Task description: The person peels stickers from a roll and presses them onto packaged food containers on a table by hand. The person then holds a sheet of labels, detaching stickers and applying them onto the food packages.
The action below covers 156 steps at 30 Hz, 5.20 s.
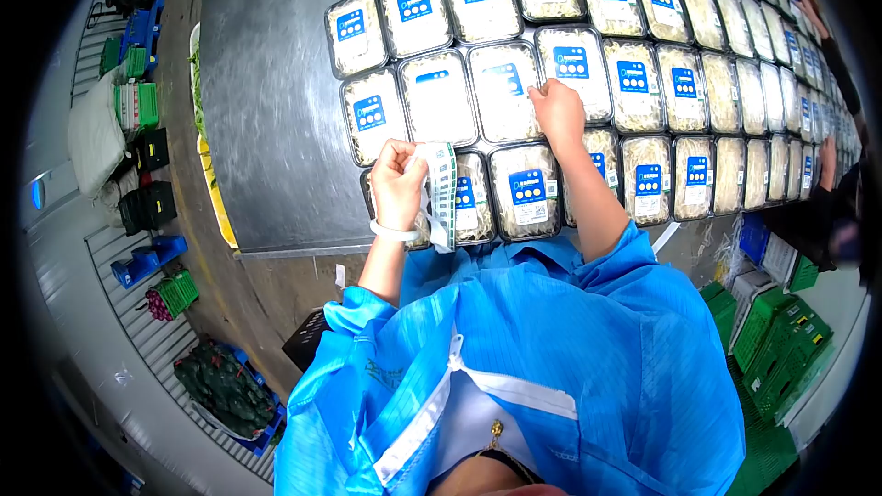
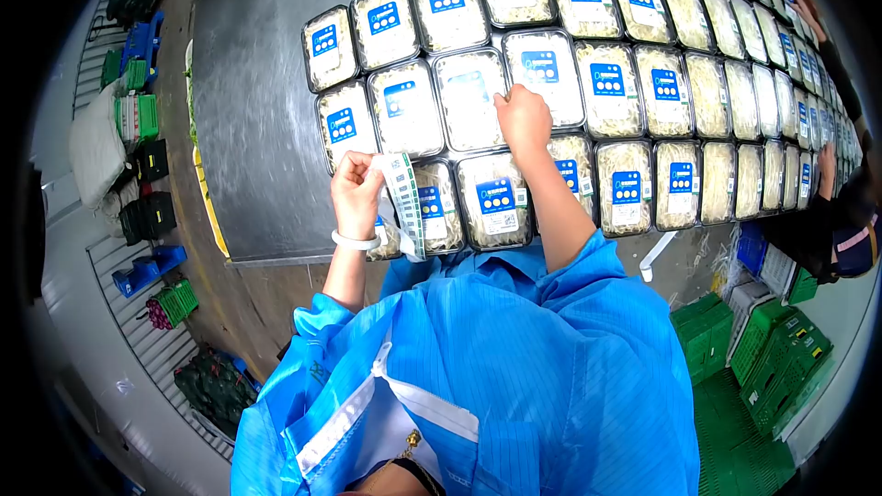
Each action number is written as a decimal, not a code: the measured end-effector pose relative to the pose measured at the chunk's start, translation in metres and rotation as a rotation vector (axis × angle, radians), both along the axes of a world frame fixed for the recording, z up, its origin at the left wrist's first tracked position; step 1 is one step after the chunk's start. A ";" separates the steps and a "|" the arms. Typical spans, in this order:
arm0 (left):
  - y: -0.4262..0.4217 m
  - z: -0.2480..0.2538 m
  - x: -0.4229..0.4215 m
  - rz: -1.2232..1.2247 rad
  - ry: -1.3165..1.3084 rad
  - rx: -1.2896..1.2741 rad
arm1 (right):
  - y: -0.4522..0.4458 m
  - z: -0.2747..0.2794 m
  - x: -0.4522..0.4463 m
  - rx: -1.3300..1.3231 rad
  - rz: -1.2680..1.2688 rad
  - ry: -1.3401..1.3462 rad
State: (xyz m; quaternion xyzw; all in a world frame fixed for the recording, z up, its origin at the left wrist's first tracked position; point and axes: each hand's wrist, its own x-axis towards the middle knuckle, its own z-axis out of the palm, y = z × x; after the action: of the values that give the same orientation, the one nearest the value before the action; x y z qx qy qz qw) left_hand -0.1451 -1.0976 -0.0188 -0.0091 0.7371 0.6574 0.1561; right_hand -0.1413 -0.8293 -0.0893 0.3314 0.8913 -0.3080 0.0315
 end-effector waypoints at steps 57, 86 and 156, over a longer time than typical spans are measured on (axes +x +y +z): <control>-0.054 -0.022 -0.081 -0.047 -0.142 -0.089 | -0.099 0.072 -0.127 -0.540 1.035 0.181; -0.101 -0.052 -0.080 0.079 -0.205 0.002 | -0.057 -0.024 -0.222 -0.146 -0.041 0.136; -0.147 -0.048 -0.045 0.020 -0.105 -0.160 | -0.195 0.057 -0.055 -0.376 0.708 0.103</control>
State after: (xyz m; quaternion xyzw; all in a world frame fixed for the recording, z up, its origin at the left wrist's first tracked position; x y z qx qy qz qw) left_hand -0.1898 -1.2446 -0.0667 -0.0632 0.7781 0.5964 0.1866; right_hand -0.1963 -1.0243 -0.0326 -0.0234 0.8789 -0.4520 0.1508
